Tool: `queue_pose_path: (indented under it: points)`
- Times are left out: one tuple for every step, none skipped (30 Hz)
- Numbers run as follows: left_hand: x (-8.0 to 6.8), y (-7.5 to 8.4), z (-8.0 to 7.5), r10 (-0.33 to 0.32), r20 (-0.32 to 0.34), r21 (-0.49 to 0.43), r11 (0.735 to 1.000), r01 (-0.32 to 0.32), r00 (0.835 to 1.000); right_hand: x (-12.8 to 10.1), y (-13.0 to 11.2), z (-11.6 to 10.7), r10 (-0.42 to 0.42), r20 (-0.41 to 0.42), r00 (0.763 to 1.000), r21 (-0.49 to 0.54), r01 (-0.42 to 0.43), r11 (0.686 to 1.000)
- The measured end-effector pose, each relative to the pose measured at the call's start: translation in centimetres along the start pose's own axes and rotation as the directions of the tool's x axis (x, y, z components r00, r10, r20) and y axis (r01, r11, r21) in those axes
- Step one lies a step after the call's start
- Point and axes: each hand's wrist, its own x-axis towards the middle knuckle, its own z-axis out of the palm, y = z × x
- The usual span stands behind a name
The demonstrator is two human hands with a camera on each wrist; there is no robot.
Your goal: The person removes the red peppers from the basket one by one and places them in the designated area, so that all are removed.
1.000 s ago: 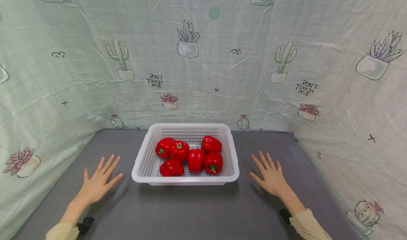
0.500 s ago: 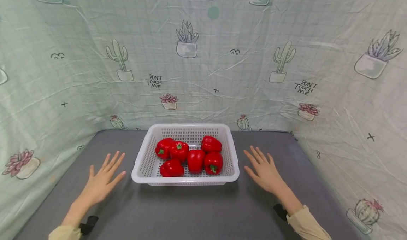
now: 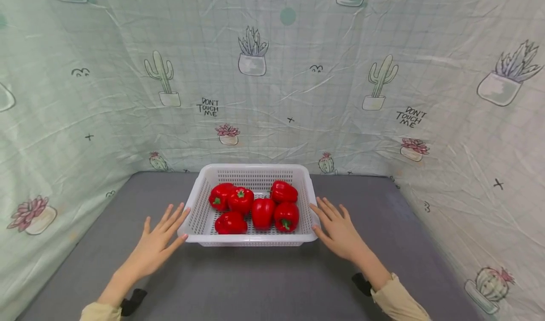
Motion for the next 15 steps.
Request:
queue_pose_path:
  points:
    - [0.1,0.2,0.1,0.001,0.004,0.003,1.000,-0.001,1.000,0.1,-0.1,0.1,-0.002,-0.001,1.000,0.002,0.002,1.000]
    - [0.2,0.3,0.1,0.003,0.008,0.008,1.000,-0.003,1.000,0.1,-0.1,0.1,-0.001,0.000,1.000,0.006,0.001,1.000]
    - [0.3,0.4,0.2,0.008,0.011,0.008,1.000,-0.008,1.000,0.1,-0.1,0.1,-0.001,0.003,1.000,0.005,0.001,1.000]
    - [0.4,0.5,0.2,0.012,0.014,0.008,1.000,-0.012,1.000,0.1,-0.1,0.1,0.000,0.005,1.000,0.007,0.000,1.000]
    - [0.5,0.7,0.3,0.017,0.016,0.009,1.000,-0.017,1.000,0.2,-0.1,0.2,0.000,0.006,1.000,0.005,0.000,1.000]
    - [0.6,0.8,0.3,0.022,0.017,0.011,1.000,-0.022,1.000,0.2,-0.1,0.2,-0.002,0.006,1.000,0.002,0.002,1.000]
    - [0.7,0.9,0.4,0.027,0.018,0.012,1.000,-0.027,0.999,0.3,0.0,0.2,-0.006,0.003,1.000,-0.001,0.006,1.000]
    - [0.8,1.0,0.4,0.031,0.020,0.012,0.999,-0.032,0.999,0.3,0.1,0.2,-0.011,0.000,1.000,-0.008,0.011,1.000]
    - [1.0,1.1,0.5,0.035,0.019,0.009,0.999,-0.035,0.999,0.4,0.1,0.2,-0.020,-0.005,1.000,-0.012,0.020,1.000]
    - [1.1,1.1,0.5,0.037,0.020,0.010,0.999,-0.037,0.999,0.5,0.1,0.3,-0.030,-0.010,1.000,-0.015,0.030,0.999]
    - [1.2,1.2,0.6,0.039,0.021,0.012,0.999,-0.039,0.999,0.6,0.2,0.3,-0.041,-0.014,0.999,-0.018,0.041,0.999]
    - [1.3,1.2,0.7,0.040,0.024,0.016,0.999,-0.040,0.999,0.6,0.2,0.4,-0.052,-0.020,0.998,-0.020,0.052,0.998]
    - [1.4,1.3,0.8,0.040,0.027,0.022,0.999,-0.041,0.999,0.7,0.2,0.4,-0.062,-0.024,0.998,-0.021,0.061,0.998]
    - [1.5,1.3,0.9,0.040,0.032,0.027,0.999,-0.040,0.999,0.8,0.3,0.5,-0.068,-0.026,0.997,-0.024,0.068,0.997]
    - [1.5,1.3,0.9,0.040,0.036,0.034,0.999,-0.041,0.999,0.8,0.3,0.6,-0.072,-0.027,0.997,-0.024,0.071,0.997]
